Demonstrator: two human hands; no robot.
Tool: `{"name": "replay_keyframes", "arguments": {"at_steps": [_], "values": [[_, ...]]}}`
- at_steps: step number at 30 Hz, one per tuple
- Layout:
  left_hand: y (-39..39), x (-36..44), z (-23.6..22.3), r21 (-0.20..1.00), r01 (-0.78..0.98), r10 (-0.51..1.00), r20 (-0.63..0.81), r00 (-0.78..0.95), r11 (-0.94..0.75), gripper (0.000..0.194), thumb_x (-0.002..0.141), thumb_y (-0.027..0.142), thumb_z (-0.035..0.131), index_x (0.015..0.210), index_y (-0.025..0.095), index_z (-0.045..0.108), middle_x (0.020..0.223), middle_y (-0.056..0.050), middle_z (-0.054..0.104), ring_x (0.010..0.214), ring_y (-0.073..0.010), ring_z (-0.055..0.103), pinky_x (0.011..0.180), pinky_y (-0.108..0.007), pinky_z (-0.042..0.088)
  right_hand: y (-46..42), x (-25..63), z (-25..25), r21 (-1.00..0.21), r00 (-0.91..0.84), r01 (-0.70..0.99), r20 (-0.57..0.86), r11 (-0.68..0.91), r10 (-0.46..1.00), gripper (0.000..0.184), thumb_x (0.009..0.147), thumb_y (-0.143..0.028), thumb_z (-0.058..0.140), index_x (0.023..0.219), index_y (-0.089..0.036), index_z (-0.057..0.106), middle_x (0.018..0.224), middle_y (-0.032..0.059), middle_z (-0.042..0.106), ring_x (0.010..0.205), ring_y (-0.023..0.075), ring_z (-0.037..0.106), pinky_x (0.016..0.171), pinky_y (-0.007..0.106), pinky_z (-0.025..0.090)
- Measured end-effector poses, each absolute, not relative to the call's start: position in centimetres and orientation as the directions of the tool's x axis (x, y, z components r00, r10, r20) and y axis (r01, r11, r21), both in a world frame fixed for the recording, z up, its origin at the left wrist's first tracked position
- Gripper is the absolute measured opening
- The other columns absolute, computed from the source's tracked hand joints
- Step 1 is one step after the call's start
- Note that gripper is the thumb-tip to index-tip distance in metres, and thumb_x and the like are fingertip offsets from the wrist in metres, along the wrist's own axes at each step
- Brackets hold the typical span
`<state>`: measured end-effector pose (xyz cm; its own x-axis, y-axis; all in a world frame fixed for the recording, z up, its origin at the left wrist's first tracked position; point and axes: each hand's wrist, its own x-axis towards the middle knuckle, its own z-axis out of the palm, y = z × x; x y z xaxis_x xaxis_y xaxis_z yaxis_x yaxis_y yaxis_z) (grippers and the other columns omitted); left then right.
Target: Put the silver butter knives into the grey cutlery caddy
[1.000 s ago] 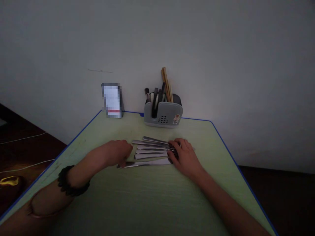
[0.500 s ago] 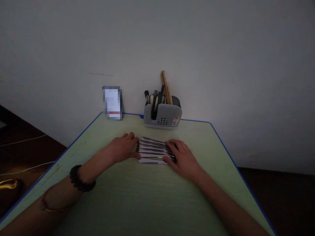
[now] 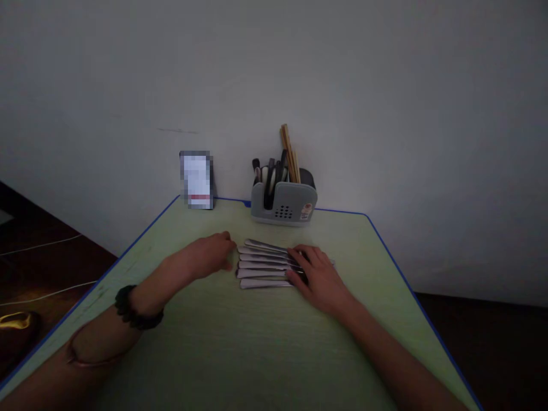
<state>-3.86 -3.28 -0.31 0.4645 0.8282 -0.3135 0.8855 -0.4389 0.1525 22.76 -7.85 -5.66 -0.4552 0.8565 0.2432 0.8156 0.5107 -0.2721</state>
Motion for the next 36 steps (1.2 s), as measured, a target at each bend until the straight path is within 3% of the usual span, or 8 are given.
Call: {"name": "replay_keyframes", "arguments": {"at_steps": [6,11,16,25,31,36], "values": [[-3.8,-3.0,0.2,0.072,0.867,0.786,-0.390,0.479,-0.492,0.045,0.076,0.024,0.064,0.121,0.023,0.057,0.120,-0.011,0.053,0.107,-0.0269,0.056,0.086,-0.036,0.048,-7.9,22.8,-5.7,-0.252,-0.450,0.829,0.230,0.500,0.863,0.051,0.090,-0.045,0.044,0.130,-0.013,0.049,0.125,0.0145,0.052,0.114,0.0276,0.046,0.100,0.046,0.039],[-3.3,-3.8,-0.8,0.198,0.837,0.761,-0.352,0.546,-0.509,0.063,0.068,0.032,0.071,0.126,0.023,0.049,0.132,-0.010,0.047,0.120,-0.0263,0.046,0.093,-0.034,0.044,-7.9,22.8,-5.8,-0.253,-0.446,0.831,0.229,0.496,0.865,0.056,0.089,-0.046,0.044,0.131,-0.009,0.048,0.128,0.0168,0.051,0.117,0.0282,0.045,0.102,0.046,0.038],[-1.8,-4.7,-2.2,0.247,0.811,0.766,-0.271,0.583,-0.530,0.081,0.061,0.044,0.073,0.131,0.015,0.044,0.140,-0.017,0.041,0.129,-0.0307,0.038,0.104,-0.038,0.034,-7.7,23.1,-6.0,-0.262,-0.483,0.801,0.245,0.538,0.840,0.062,0.087,-0.051,0.046,0.133,-0.009,0.045,0.136,0.0180,0.047,0.125,0.0288,0.042,0.105,0.048,0.036],[-1.6,-5.3,-4.2,0.227,0.807,0.742,-0.318,0.590,-0.545,0.113,0.064,0.070,0.058,0.146,0.005,0.014,0.151,-0.023,0.006,0.141,-0.0339,0.007,0.112,-0.044,0.015,-7.6,23.0,-6.5,-0.187,-0.543,0.796,0.200,0.576,0.816,0.069,0.090,-0.055,0.038,0.142,-0.010,0.034,0.145,0.0164,0.036,0.136,0.0264,0.031,0.111,0.048,0.028],[-3.1,-4.1,-5.5,0.178,0.768,0.743,-0.194,0.640,-0.615,0.112,0.071,0.076,0.042,0.146,0.003,0.002,0.152,-0.022,0.003,0.142,-0.0299,0.000,0.113,-0.046,0.001,-7.8,22.8,-6.6,-0.153,-0.517,0.827,0.173,0.541,0.839,0.071,0.090,-0.056,0.033,0.141,-0.007,0.034,0.147,0.0166,0.032,0.137,0.0255,0.028,0.112,0.047,0.027],[-3.9,-2.9,-6.1,0.123,0.759,0.758,-0.070,0.649,-0.639,0.100,0.080,0.073,0.032,0.146,0.003,0.004,0.152,-0.020,0.010,0.142,-0.0274,0.005,0.114,-0.045,0.003,-7.9,22.5,-7.0,-0.153,-0.478,0.849,0.189,0.506,0.858,0.072,0.090,-0.056,0.033,0.142,-0.007,0.032,0.147,0.0174,0.032,0.137,0.0262,0.027,0.111,0.049,0.026]]}}
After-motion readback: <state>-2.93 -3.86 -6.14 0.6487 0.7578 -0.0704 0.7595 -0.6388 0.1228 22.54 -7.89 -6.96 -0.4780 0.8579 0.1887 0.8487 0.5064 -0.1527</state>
